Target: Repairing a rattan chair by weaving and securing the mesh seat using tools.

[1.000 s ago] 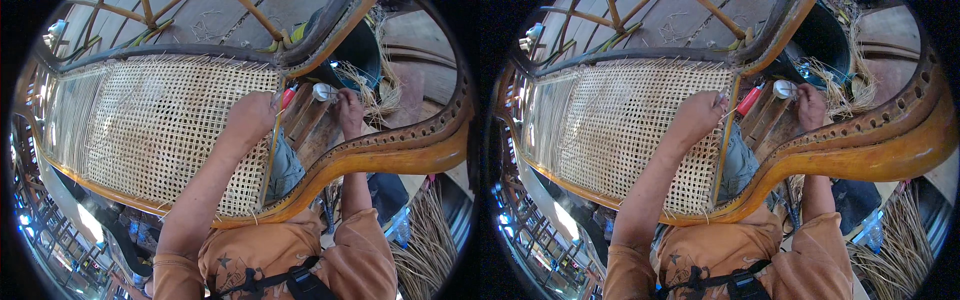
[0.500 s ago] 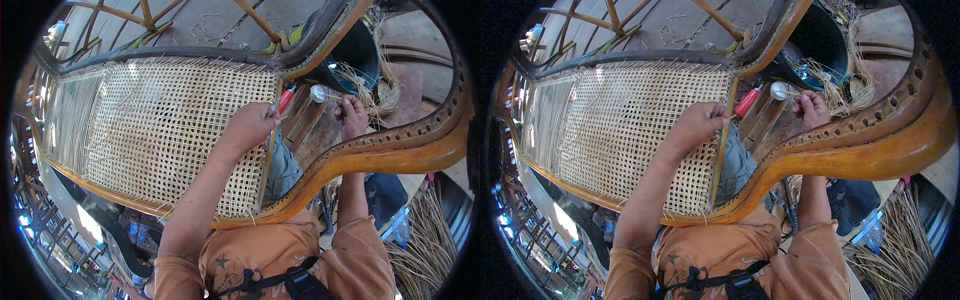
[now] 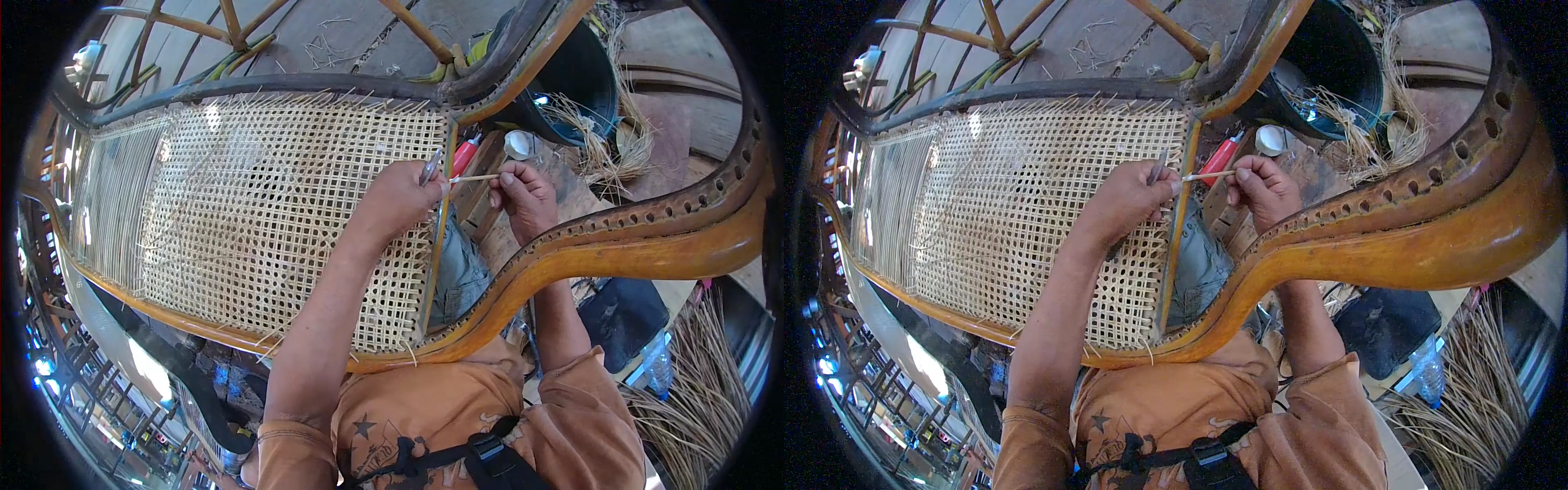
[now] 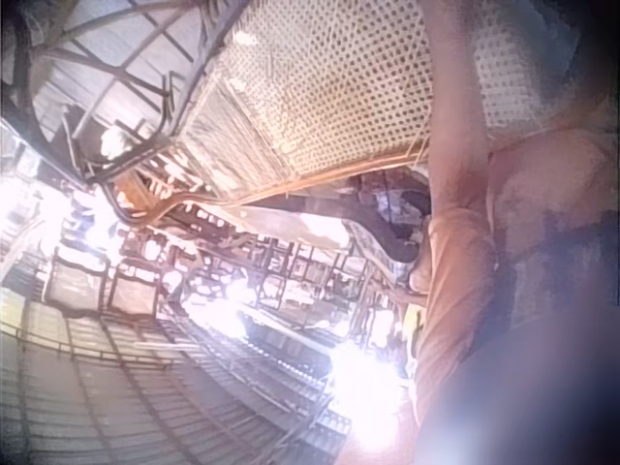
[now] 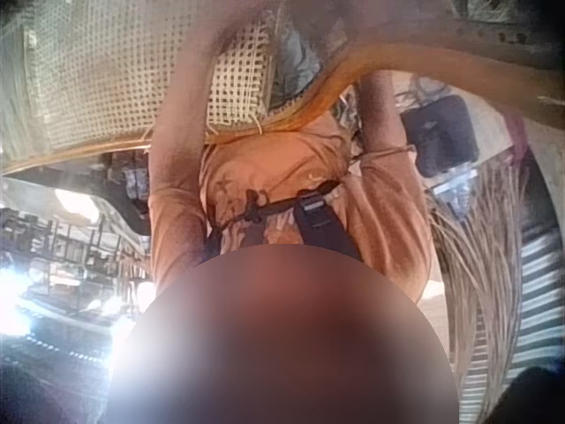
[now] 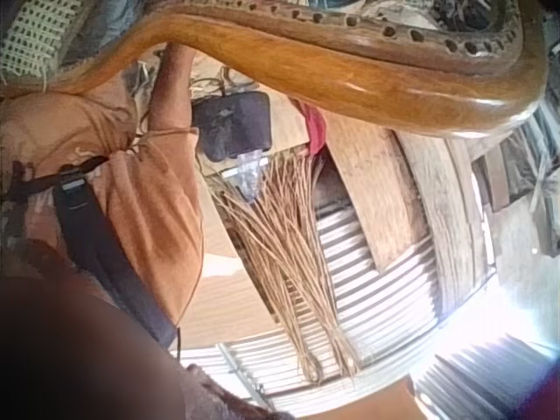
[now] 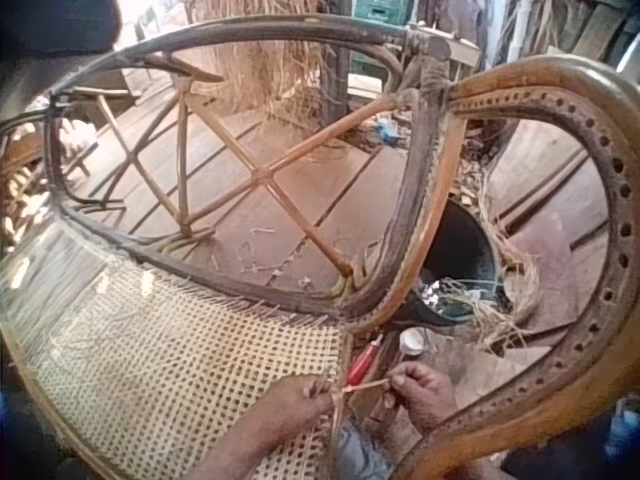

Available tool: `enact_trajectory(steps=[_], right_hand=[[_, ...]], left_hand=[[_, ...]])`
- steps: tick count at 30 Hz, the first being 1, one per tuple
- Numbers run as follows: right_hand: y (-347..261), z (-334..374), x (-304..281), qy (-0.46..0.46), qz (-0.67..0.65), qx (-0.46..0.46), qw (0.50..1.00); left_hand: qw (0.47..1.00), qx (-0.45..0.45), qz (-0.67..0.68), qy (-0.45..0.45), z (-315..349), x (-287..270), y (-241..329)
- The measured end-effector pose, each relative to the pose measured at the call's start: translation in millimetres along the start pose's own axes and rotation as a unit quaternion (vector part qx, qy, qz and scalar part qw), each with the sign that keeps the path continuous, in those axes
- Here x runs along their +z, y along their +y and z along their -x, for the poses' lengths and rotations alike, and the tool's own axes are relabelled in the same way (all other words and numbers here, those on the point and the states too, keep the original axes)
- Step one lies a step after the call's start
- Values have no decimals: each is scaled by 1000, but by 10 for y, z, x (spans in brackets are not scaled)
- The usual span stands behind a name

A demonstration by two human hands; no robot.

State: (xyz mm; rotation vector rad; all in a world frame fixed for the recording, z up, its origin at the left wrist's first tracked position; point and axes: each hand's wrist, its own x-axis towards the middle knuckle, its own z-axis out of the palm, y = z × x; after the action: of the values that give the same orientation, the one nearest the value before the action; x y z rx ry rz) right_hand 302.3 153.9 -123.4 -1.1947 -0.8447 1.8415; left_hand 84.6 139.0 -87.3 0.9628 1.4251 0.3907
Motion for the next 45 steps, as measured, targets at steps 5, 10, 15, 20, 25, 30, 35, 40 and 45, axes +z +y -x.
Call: enact_trajectory(steps=[5,10,15,20,25,30,35,40,45], right_hand=[[29,20,-32,0,-24,-4,1000],[54,49,-7,-7,-33,-3,999],[102,72,-100,-31,5,-30,999],[120,86,-135,-36,36,-19,999],[147,109,-146,-37,65,-40,996],[160,120,-144,-39,67,-67,995],[125,130,-66,-17,122,-85,989],[50,174,-229,33,116,-107,987],[0,170,-566,93,115,-78,986]], left_hand=[[1000,12,0,16,10,29,-46],[1000,-8,10,26,40,30,39],[999,3,34,35,-14,54,-94],[998,0,26,50,13,52,-47],[999,-2,13,44,4,64,-71],[997,4,-5,71,21,107,-63],[994,37,-33,98,15,130,-77],[955,104,-217,174,67,110,-36],[929,71,-320,173,201,69,49]])
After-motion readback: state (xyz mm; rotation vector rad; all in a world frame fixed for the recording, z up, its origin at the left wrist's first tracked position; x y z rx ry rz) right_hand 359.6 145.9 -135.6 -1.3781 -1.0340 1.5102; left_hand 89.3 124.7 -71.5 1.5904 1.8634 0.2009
